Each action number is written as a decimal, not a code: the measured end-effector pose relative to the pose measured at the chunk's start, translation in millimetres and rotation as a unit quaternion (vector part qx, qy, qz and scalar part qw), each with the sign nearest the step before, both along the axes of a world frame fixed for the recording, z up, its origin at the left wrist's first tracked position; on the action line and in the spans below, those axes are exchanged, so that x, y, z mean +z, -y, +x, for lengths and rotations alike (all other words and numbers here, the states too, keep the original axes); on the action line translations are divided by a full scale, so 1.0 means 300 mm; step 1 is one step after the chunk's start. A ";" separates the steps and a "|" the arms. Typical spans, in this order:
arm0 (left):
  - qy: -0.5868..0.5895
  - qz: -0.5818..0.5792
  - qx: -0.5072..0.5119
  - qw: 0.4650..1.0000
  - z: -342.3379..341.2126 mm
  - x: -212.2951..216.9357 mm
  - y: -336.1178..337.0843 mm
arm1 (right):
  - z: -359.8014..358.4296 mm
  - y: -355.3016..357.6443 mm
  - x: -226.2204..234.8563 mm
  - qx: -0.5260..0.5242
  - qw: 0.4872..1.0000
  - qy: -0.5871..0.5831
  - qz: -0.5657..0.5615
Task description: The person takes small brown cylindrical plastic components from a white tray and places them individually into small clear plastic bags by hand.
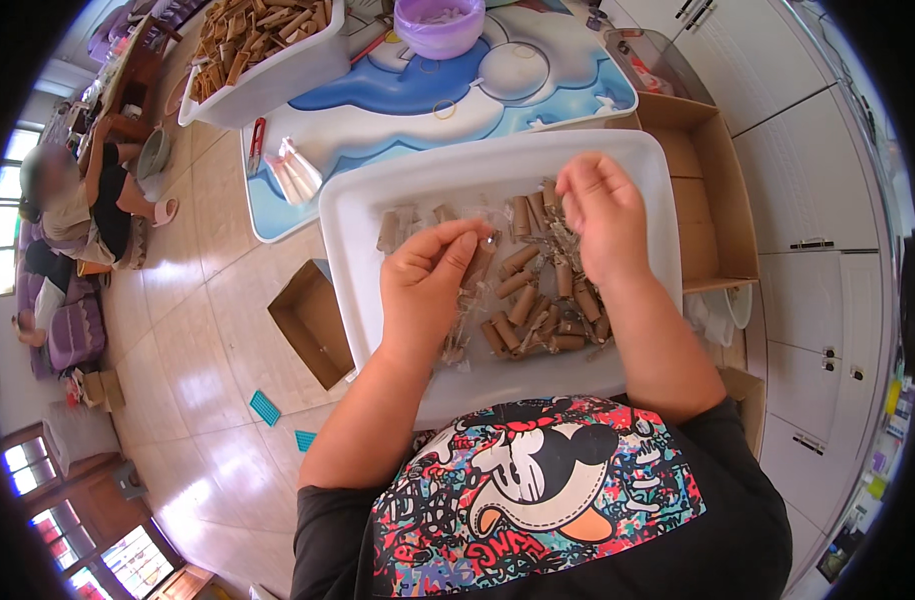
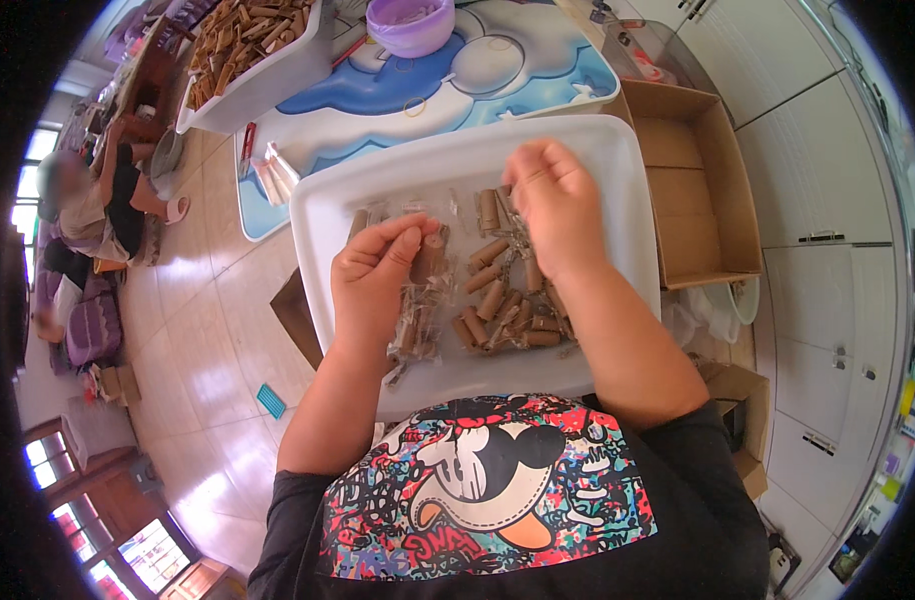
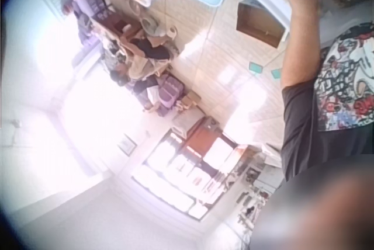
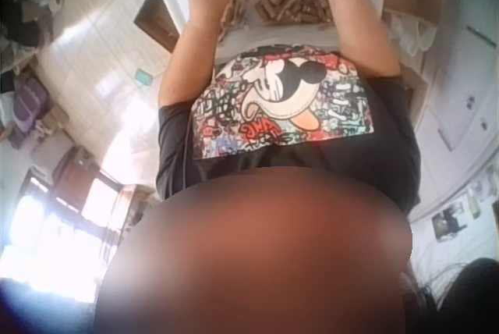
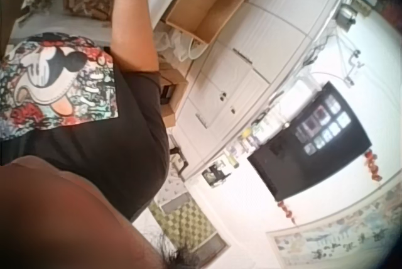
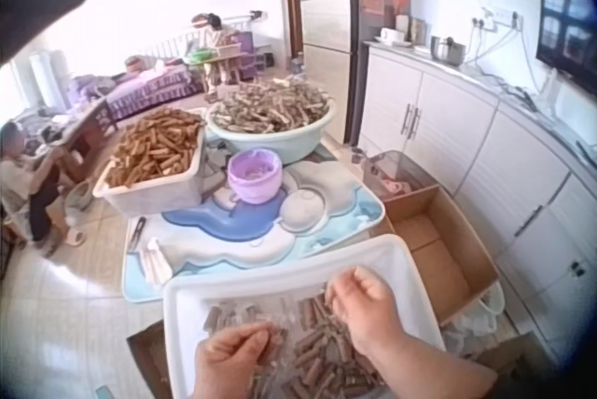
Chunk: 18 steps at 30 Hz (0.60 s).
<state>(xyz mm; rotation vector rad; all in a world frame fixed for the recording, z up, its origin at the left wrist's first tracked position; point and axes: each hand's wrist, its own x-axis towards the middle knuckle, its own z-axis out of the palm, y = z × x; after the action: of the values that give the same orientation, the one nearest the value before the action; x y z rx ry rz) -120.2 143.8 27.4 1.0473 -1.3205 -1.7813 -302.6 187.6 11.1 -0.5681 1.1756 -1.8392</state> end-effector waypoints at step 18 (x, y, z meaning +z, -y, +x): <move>-0.019 -0.008 -0.072 0.997 -0.003 -0.028 -0.022 | 0.123 0.001 0.020 0.021 0.889 -0.455 -0.040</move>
<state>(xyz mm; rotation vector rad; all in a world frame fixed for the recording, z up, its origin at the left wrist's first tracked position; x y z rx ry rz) -121.1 150.3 19.0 0.9253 -1.4156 -1.8826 -265.7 187.4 17.1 -1.6022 1.6439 -1.5936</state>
